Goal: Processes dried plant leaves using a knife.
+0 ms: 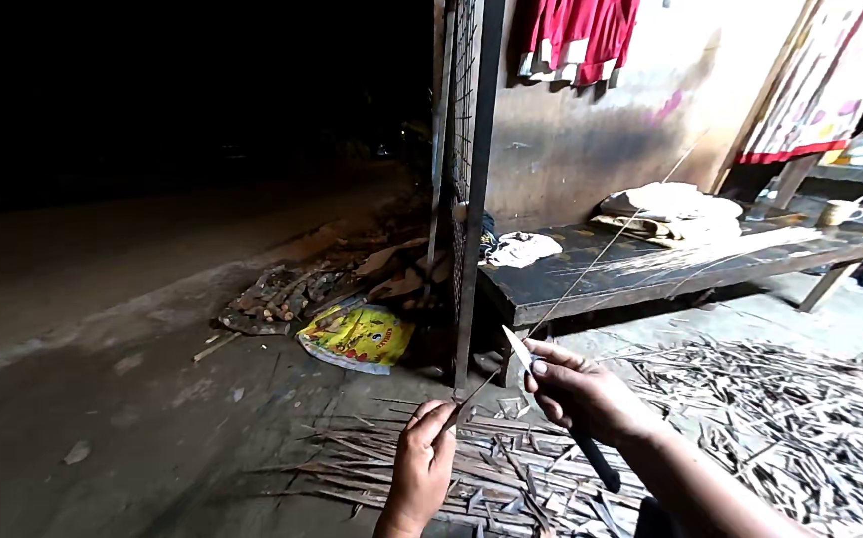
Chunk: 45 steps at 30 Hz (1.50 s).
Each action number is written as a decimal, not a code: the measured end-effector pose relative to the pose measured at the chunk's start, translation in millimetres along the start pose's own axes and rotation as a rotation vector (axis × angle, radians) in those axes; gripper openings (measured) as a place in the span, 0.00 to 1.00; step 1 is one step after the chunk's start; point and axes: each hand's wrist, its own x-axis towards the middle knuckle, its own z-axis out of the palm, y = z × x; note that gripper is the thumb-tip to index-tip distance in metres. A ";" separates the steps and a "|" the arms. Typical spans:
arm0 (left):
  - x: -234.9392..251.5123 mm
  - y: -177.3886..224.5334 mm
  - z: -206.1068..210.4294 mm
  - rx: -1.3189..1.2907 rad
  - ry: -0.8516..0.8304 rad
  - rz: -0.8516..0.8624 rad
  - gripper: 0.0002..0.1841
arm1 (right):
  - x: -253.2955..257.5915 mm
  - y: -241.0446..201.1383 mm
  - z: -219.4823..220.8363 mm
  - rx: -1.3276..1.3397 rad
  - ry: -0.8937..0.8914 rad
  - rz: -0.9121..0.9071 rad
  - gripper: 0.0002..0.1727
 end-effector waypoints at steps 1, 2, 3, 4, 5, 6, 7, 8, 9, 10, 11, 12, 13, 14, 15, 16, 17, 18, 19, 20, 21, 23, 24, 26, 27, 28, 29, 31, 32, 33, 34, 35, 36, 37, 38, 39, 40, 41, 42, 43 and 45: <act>-0.3 0.4 -1.2 0.002 -0.007 -0.014 0.15 | 0.6 -1.2 -1.8 -0.010 0.003 0.002 0.23; -0.6 1.4 -2.4 -0.002 -0.013 -0.025 0.16 | 1.2 -4.4 -4.2 -0.023 0.012 -0.010 0.23; -0.7 2.4 -3.5 -0.010 -0.018 -0.035 0.16 | 1.9 -9.1 -6.8 -0.037 0.024 -0.030 0.23; -0.7 2.8 -4.3 -0.017 -0.021 -0.044 0.16 | 2.7 -15.0 -9.5 -0.043 0.045 -0.059 0.23; -0.6 2.3 -4.8 -0.025 -0.021 -0.048 0.16 | 3.4 -21.7 -12.8 -0.049 0.075 -0.092 0.24; -0.5 1.2 -5.4 -0.033 -0.021 -0.049 0.16 | 4.1 -28.8 -17.0 -0.055 0.109 -0.128 0.25; 0.0 0.0 -6.1 -0.039 -0.021 -0.049 0.16 | 4.7 -36.4 -21.3 -0.066 0.147 -0.161 0.25; 0.6 -0.9 -6.5 -0.040 -0.018 -0.051 0.16 | 5.5 -43.3 -25.5 -0.060 0.187 -0.195 0.26; 1.0 -1.2 -6.7 -0.039 -0.016 -0.053 0.16 | 5.7 -49.3 -30.1 -0.048 0.210 -0.227 0.27; 1.4 -1.0 -6.7 -0.039 -0.017 -0.055 0.16 | 5.4 -53.9 -33.9 -0.034 0.225 -0.258 0.27; 1.6 -0.5 -6.3 -0.038 -0.019 -0.060 0.16 | 5.2 -56.7 -36.1 -0.023 0.241 -0.280 0.27; 1.5 0.2 -5.4 -0.038 -0.022 -0.062 0.16 | 5.1 -57.4 -36.2 -0.015 0.252 -0.289 0.27; 1.3 1.3 -3.9 -0.039 -0.024 -0.064 0.16 | 4.9 -55.2 -34.3 -0.018 0.256 -0.281 0.27; 0.9 2.2 -2.4 -0.039 -0.029 -0.068 0.16 | 4.3 -50.1 -30.3 -0.031 0.250 -0.256 0.27; 0.8 2.5 -0.7 -0.040 -0.033 -0.068 0.17 | 3.1 -42.7 -24.2 -0.051 0.230 -0.216 0.27; 0.6 2.2 0.5 -0.038 -0.035 -0.067 0.17 | 1.9 -33.2 -17.2 -0.062 0.192 -0.172 0.26; 0.7 1.8 1.3 -0.033 -0.035 -0.064 0.17 | 0.8 -23.1 -10.4 -0.064 0.150 -0.124 0.26; 0.6 1.5 1.2 -0.026 -0.037 -0.064 0.17 | -0.1 -13.5 -5.7 -0.056 0.105 -0.076 0.25; 0.6 1.2 0.4 -0.016 -0.039 -0.067 0.17 | -0.7 -5.7 -3.4 -0.043 0.070 -0.038 0.25; 0.3 0.7 -0.7 -0.008 -0.040 -0.073 0.18 | -0.4 -0.7 -3.6 -0.028 0.051 -0.023 0.24; 0.1 0.5 -2.1 -0.002 -0.040 -0.083 0.18 | 0.5 0.1 -5.2 -0.025 0.056 -0.030 0.24; -0.5 0.3 -5.4 0.015 -0.035 -0.098 0.18 | 3.1 -8.9 -11.2 -0.038 0.104 -0.093 0.24; -0.7 0.0 -6.7 0.022 -0.033 -0.102 0.18 | 4.6 -16.1 -16.4 -0.045 0.130 -0.134 0.25; -0.2 -0.7 -8.1 0.024 -0.025 -0.109 0.18 | 6.1 -32.9 -27.5 -0.050 0.188 -0.210 0.26; 0.6 -1.0 -8.4 0.020 -0.022 -0.109 0.18 | 6.3 -40.5 -32.1 -0.045 0.213 -0.241 0.27; 1.4 -1.1 -8.5 0.014 -0.019 -0.110 0.18 | 6.5 -46.3 -35.6 -0.028 0.229 -0.268 0.27; 2.0 -0.6 -8.4 0.008 -0.020 -0.114 0.18 | 6.9 -49.4 -37.7 -0.015 0.241 -0.288 0.28; 2.8 0.7 -6.6 -0.006 -0.021 -0.117 0.17 | 7.3 -47.5 -35.7 0.005 0.264 -0.297 0.28; 2.8 0.8 -4.9 -0.015 -0.022 -0.113 0.17 | 6.9 -42.9 -32.0 0.001 0.264 -0.278 0.28; 2.3 0.7 -3.0 -0.019 -0.024 -0.105 0.17 | 6.4 -35.9 -27.5 -0.008 0.253 -0.254 0.27; 1.7 0.3 -1.2 -0.017 -0.026 -0.096 0.17 | 5.8 -27.6 -23.0 -0.016 0.226 -0.222 0.27; 0.9 -0.1 0.0 -0.011 -0.031 -0.088 0.17 | 5.3 -18.9 -18.7 -0.016 0.191 -0.185 0.26; 0.1 -0.7 0.6 -0.002 -0.039 -0.080 0.17 | 4.7 -10.9 -14.7 -0.016 0.155 -0.145 0.25; -0.7 -1.5 0.7 0.005 -0.046 -0.076 0.17 | 3.7 -4.3 -11.8 -0.016 0.121 -0.111 0.25; -1.2 -2.1 0.4 0.010 -0.051 -0.075 0.17 | 2.9 0.4 -10.3 -0.022 0.098 -0.082 0.24; -1.5 -2.9 0.0 0.015 -0.055 -0.084 0.17 | 2.6 3.0 -10.0 -0.030 0.084 -0.072 0.23; -1.7 -3.9 -0.6 0.024 -0.058 -0.100 0.17 | 2.6 3.2 -11.1 -0.039 0.080 -0.076 0.23; -1.8 -4.7 -1.2 0.033 -0.061 -0.120 0.17 | 2.9 1.0 -13.1 -0.048 0.088 -0.091 0.23; -1.9 -5.2 -1.8 0.043 -0.061 -0.140 0.17 | 3.5 -3.2 -15.6 -0.049 0.105 -0.117 0.24; -1.6 -5.1 -2.3 0.050 -0.062 -0.156 0.17 | 4.4 -8.9 -18.4 -0.046 0.136 -0.150 0.25; -0.6 -2.1 -4.6 0.047 -0.077 -0.172 0.17 | 6.5 -20.8 -26.5 -0.032 0.197 -0.228 0.26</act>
